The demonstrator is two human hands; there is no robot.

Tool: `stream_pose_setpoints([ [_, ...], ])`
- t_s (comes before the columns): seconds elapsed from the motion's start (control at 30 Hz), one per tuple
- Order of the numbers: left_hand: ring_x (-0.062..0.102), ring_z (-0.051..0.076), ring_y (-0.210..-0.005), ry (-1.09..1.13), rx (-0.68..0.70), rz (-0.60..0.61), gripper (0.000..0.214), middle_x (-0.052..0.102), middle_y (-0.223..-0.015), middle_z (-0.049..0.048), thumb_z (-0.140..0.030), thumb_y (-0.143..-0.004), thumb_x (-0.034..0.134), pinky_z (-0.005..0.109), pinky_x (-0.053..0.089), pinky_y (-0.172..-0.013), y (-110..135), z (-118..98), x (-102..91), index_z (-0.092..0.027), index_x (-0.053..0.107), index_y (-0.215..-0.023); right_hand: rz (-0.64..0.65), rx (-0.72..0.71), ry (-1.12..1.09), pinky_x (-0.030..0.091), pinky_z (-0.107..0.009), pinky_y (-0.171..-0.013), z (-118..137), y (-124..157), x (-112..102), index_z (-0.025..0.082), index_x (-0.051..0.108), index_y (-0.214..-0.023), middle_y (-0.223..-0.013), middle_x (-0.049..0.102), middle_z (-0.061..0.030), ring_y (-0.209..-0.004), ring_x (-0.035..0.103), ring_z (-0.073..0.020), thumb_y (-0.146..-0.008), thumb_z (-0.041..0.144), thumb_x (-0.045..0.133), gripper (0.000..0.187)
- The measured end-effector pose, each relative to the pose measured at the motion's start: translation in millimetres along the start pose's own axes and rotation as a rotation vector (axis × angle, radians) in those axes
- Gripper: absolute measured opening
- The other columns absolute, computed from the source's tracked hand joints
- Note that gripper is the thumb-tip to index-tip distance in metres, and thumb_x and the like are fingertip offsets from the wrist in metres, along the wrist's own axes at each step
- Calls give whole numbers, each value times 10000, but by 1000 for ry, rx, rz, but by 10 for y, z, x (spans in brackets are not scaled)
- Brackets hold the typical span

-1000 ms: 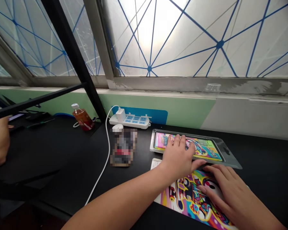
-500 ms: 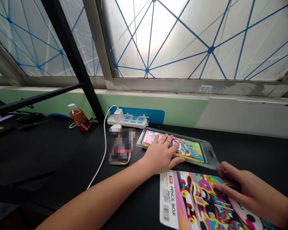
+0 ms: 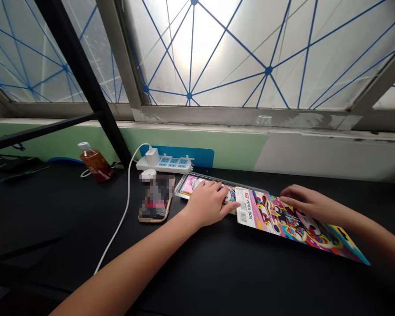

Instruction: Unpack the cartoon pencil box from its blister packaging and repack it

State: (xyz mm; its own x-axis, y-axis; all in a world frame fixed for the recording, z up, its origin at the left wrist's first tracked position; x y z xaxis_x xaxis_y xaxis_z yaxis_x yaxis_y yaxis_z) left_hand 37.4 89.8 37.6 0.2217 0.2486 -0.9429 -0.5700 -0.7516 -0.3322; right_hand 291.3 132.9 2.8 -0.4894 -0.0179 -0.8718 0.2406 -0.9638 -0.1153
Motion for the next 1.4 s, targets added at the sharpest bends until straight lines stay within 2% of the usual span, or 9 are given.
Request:
stream_pose_setpoints([
  [0.1, 665, 290, -978, 31, -88, 16, 598, 733, -981, 111, -626, -1024, 313, 424, 508, -873, -154, 20, -14, -180, 712, -1017, 89, 8, -39, 538, -356, -818, 145, -92, 109, 222, 697, -1040, -1071, 742, -107, -940, 686, -271, -857, 669, 564, 501],
  [0.17, 627, 310, -1117, 52, -103, -9, 523, 717, -1155, 126, -578, -1028, 367, 455, 493, -945, -216, -8, -2, -181, 684, -1156, 127, 31, -59, 530, -349, -740, 226, -99, 211, 227, 683, -1029, -996, 751, -79, -848, 681, -250, -872, 683, 533, 505],
  [0.23, 519, 336, -1311, 81, -86, -4, 522, 602, -1412, 146, -567, -1026, 383, 527, 426, -1060, -225, -52, 69, -197, 612, -1315, 175, 43, -93, 504, -336, -676, 247, -77, 310, 236, 694, -992, -906, 753, -49, -773, 663, -232, -883, 695, 506, 507],
  [0.3, 430, 342, -1411, 124, -69, 43, 572, 495, -1535, 141, -598, -1032, 320, 598, 343, -1127, -192, -79, 174, -220, 565, -1385, 204, 56, -136, 492, -329, -672, 176, -47, 338, 241, 719, -959, -881, 756, -36, -774, 657, -227, -879, 700, 511, 511],
  [0.47, 456, 330, -1399, 171, -45, 104, 591, 554, -1488, 111, -622, -1022, 316, 639, 283, -1164, -113, -105, 246, -236, 539, -1411, 232, 116, -128, 479, -319, -661, -226, 0, 204, 227, 758, -925, -855, 753, -39, -765, 643, -221, -838, 727, 559, 546],
  [0.6, 466, 323, -1387, 155, -25, 107, 548, 551, -1490, 107, -585, -1019, 368, 645, 301, -1152, -115, -124, 219, -239, 541, -1406, 224, 142, -92, 447, -309, -618, -385, 19, 108, 226, 770, -935, -833, 747, -41, -730, 621, -208, -837, 733, 560, 558],
  [1.0, 460, 324, -1396, 131, 15, 124, 563, 538, -1499, 124, -580, -1008, 389, 645, 298, -1151, -96, -147, 225, -242, 515, -1440, 113, 145, -49, 440, -316, -663, -326, 37, -122, 227, 761, -926, -857, 745, -37, -777, 625, -215, -836, 701, 586, 513],
  [1.13, 437, 341, -1418, 124, 10, 134, 582, 460, -1564, 143, -592, -1002, 397, 655, 291, -1151, -96, -143, 222, -232, 512, -1445, 85, 135, -50, 443, -323, -680, -328, 48, -194, 230, 765, -914, -868, 752, -39, -790, 633, -221, -829, 690, 601, 496],
  [1.4, 325, 317, -1496, 258, -74, 132, 656, 386, -1608, 158, -664, -994, 361, 650, 178, -1204, -100, -155, 204, -214, 497, -1451, 37, 178, -62, 422, -316, -594, -201, 94, -66, 246, 749, -887, -773, 735, -26, -692, 621, -212, -831, 707, 575, 496],
])
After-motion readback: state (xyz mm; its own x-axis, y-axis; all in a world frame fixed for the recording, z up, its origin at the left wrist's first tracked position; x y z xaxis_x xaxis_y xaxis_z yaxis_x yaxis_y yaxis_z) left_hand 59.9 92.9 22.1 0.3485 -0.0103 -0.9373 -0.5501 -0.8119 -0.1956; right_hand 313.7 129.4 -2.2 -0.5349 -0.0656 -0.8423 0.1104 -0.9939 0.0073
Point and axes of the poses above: each hand's wrist, its own y-axis away from the middle knuckle, its own x-axis out of the palm, z = x × y, the point moved 10 cm from there along -y, towards the middle knuckle
